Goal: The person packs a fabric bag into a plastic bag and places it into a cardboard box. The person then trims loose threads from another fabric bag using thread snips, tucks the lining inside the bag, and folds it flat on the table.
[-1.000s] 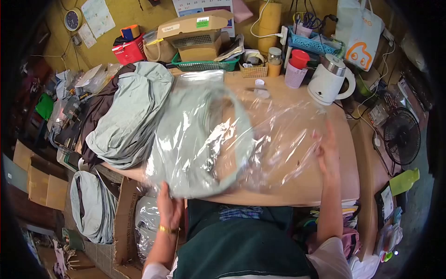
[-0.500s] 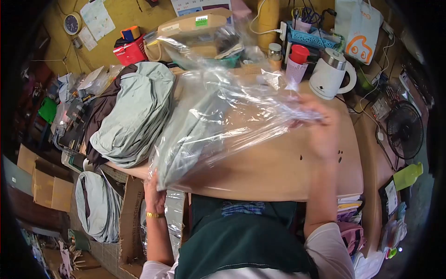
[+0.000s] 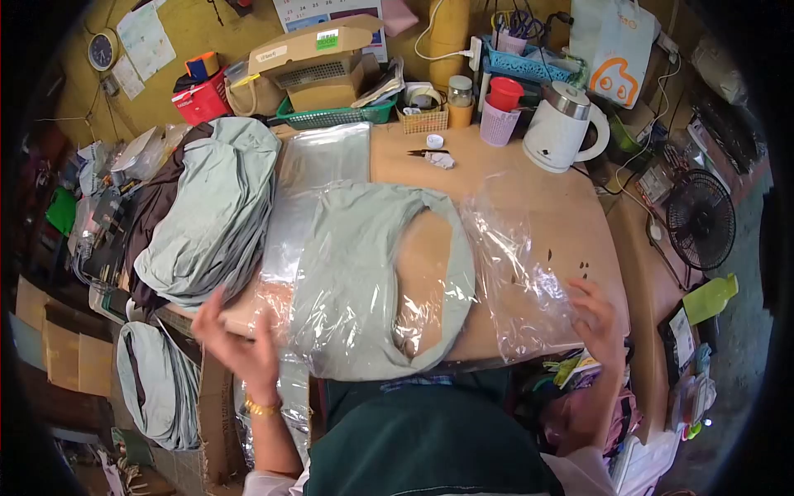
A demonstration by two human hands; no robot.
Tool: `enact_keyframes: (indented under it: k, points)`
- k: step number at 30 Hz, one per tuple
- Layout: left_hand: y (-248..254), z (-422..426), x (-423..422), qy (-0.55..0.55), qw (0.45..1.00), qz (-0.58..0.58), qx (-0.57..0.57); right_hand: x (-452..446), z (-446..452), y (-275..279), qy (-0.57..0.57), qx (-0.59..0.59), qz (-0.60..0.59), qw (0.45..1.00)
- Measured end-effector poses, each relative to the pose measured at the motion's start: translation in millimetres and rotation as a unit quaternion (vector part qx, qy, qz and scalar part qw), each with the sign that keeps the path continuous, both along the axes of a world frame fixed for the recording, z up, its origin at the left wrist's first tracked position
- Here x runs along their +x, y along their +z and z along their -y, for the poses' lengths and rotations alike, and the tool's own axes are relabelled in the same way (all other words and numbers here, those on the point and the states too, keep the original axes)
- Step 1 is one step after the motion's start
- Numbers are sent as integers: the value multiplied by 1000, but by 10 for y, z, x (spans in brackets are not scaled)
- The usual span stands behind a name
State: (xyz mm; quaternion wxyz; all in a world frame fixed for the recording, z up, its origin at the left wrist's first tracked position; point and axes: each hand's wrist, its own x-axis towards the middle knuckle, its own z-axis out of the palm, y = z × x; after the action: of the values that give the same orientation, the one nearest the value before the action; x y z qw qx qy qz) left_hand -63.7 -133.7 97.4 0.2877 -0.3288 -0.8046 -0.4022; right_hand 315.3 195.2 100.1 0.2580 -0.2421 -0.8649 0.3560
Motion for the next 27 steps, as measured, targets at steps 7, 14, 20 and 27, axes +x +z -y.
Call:
enact_keyframes:
  k: [7, 14, 20, 27]
  points:
    - [20, -2011, 564, -485, 834, 213, -155, -1270, 177, 144, 332, -340, 220, 852]
    - [423, -2634, 1325, -595, 785, 136, -108, -1944, -143, -129, 281, -113, 89, 949]
    - [634, -2288, 1901, -591, 797, -118, -28, -2800, -223, -623, 170, 385, 121, 899]
    - [-19, -1313, 903, -302, 914, -10, -270, -2676, -245, -987, 69, 285, 183, 939]
